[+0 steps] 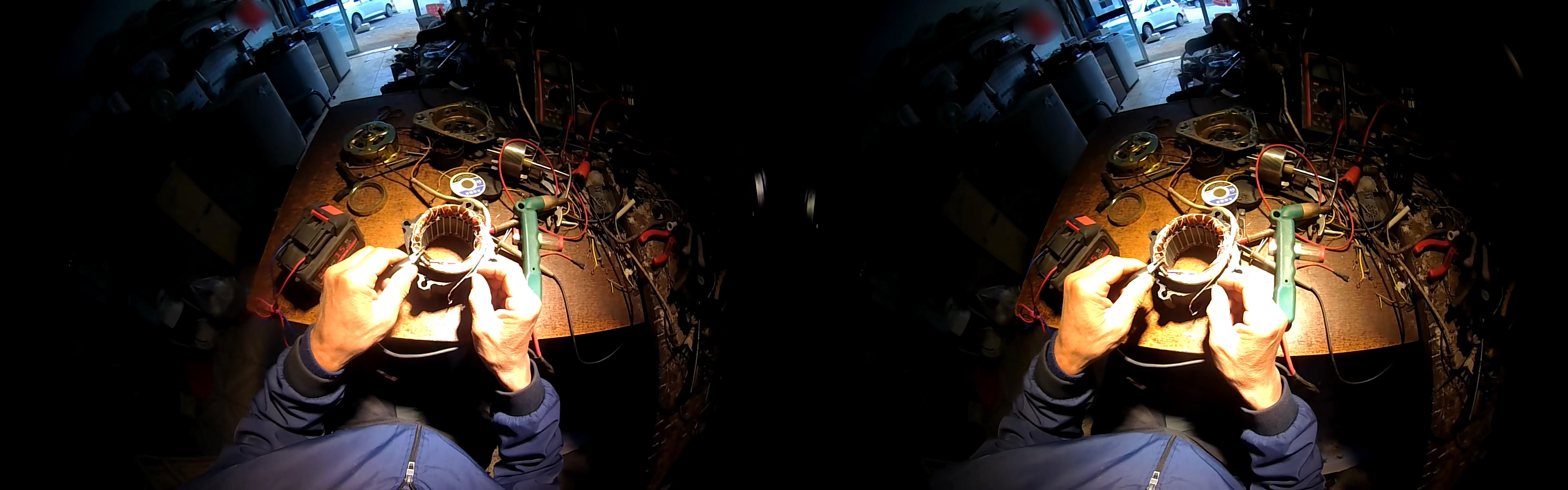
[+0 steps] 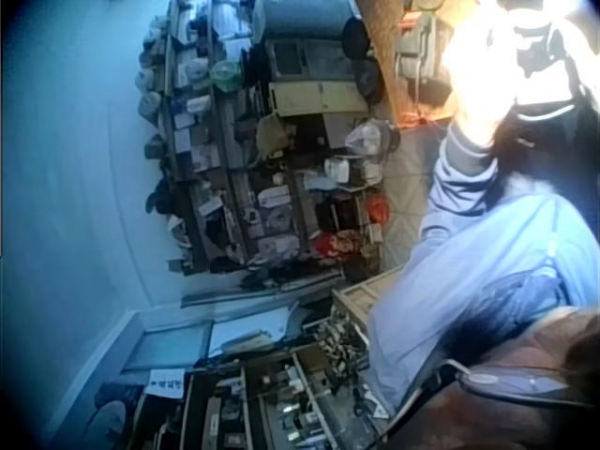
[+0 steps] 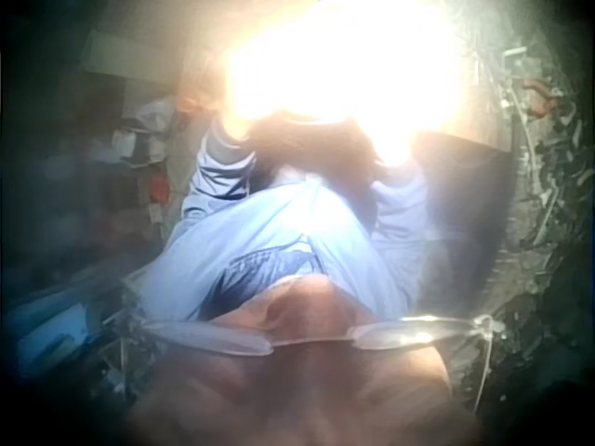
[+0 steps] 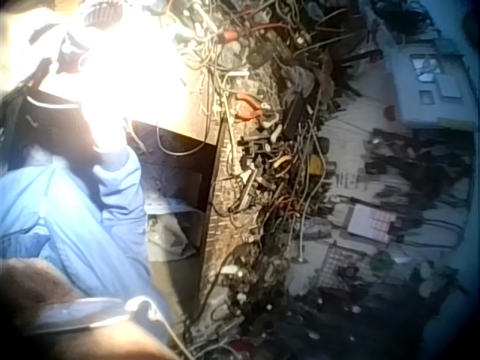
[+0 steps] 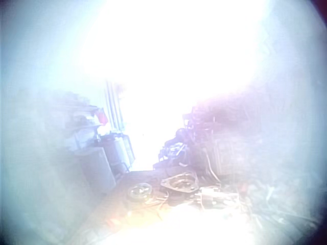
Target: The person repairs a cylindrical electrical component by stripping wires and soldering connections. They use a soldering iron to attach wires to the component's terminals and connect a battery pack to test the circuit.
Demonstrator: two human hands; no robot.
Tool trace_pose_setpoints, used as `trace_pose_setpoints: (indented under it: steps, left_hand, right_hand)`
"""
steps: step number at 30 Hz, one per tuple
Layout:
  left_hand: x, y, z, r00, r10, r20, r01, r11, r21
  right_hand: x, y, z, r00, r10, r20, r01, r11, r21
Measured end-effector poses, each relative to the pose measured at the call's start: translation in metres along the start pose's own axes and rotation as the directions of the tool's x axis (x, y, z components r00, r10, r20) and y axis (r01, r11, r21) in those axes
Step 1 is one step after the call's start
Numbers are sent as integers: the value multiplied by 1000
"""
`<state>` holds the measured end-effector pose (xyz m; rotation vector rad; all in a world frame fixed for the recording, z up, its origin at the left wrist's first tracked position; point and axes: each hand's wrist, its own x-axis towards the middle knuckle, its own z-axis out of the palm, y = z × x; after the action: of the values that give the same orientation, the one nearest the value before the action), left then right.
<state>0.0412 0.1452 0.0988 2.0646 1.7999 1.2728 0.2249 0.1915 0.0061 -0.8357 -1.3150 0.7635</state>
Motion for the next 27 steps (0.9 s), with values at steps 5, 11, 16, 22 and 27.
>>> trace_pose_setpoints:
  steps: [5, 11, 16, 22, 27]
  left_hand:
    - [3, -1, -1, 995, 96, -7, -96, 995, 18]
    - [3, -2, -1, 997, 70, 12, -69, 997, -38]
    - [3, -4, -4, 997, 80, 19, -80, 997, -14]
    - [3, -9, 0, 996, 80, 27, -79, 997, -9]
    - [2, -5, -4, 996, 74, 52, -73, 997, -39]
  right_hand:
    - [-2, 3, -1, 1000, 3, -2, -3, 999, 41]
    - [9, -36, -33, 939, -337, 63, 322, 801, -505]
    - [20, -42, -53, 963, -153, 221, 265, 409, -873]
    - [27, -33, -56, 975, 55, 216, 171, 435, -884]
    - [31, -36, -60, 995, 33, 91, 64, 482, -874]
